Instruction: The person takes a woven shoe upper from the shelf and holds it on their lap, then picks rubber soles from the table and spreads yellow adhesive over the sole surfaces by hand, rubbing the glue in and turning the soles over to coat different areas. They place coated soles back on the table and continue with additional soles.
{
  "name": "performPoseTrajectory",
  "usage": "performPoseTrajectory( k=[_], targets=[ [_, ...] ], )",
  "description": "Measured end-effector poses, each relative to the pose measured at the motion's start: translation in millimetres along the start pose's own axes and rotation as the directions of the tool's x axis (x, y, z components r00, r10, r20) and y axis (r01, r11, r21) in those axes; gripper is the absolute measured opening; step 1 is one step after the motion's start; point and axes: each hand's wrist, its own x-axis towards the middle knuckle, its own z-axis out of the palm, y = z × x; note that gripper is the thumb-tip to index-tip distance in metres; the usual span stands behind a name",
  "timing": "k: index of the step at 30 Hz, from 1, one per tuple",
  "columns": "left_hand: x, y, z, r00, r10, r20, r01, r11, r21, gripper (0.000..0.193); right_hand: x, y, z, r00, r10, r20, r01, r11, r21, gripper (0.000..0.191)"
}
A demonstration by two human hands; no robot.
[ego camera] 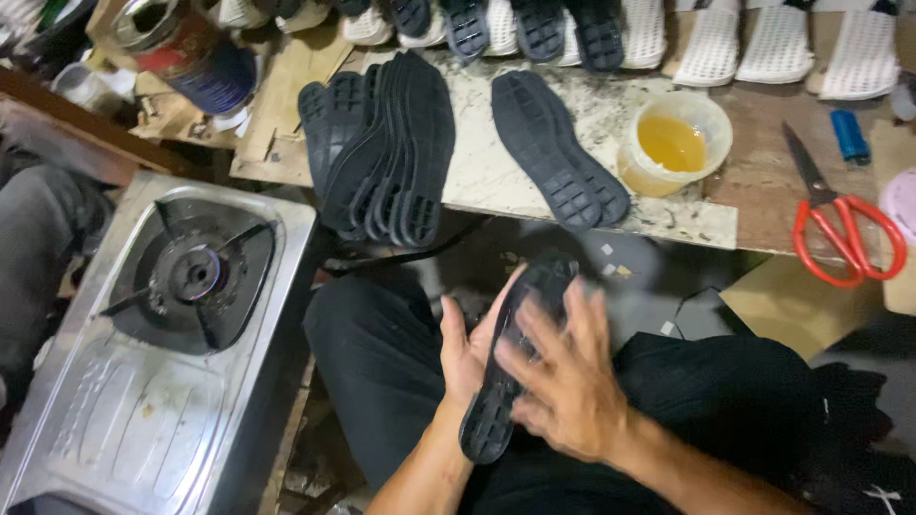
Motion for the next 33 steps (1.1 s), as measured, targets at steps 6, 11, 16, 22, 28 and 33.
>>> performPoseTrajectory(
  k=[6, 11, 16, 22, 28, 33],
  targets=[
    [14.7, 15.2, -4.7, 0.985, 0.132, -0.115, -0.151, 0.972, -0.177, 0.098, -7.6, -17.6, 13.2, 0.996, -0.079, -0.033, 0.079, 0.997, -0.005, 0.047],
    [25.4, 37.6, -1.8, 0.944, 0.324, -0.059, -0.329, 0.938, -0.109, 0.092, -4.4, -23.2, 20.8, 0.975, -0.208, -0.078, 0.213, 0.975, 0.062, 0.034],
    [28.1, 49.7, 2.6, 0.822, 0.560, -0.102, -0.539, 0.823, 0.178, 0.085, -10.9, -26.7, 37.1, 0.941, 0.322, 0.100, -0.334, 0.848, 0.412, 0.058],
    [22.7, 42.0, 1.2, 0.669, 0.733, 0.124, -0.680, 0.537, 0.499, 0.080, -28.3, -4.4, 65.7, 0.769, 0.615, 0.173, -0.610, 0.626, 0.487, 0.091],
    [17.5, 54.8, -28.2, 0.790, 0.612, 0.038, -0.564, 0.701, 0.436, 0.077, -14.3, 37.9, 20.0, 0.725, 0.620, 0.299, -0.557, 0.273, 0.785, 0.089],
    [14.8, 46.6, -58.4, 0.868, 0.452, -0.206, -0.310, 0.817, 0.487, 0.065, 10.7, 49.4, -45.7, 0.681, 0.699, 0.218, -0.470, 0.189, 0.862, 0.082]
  ],
)
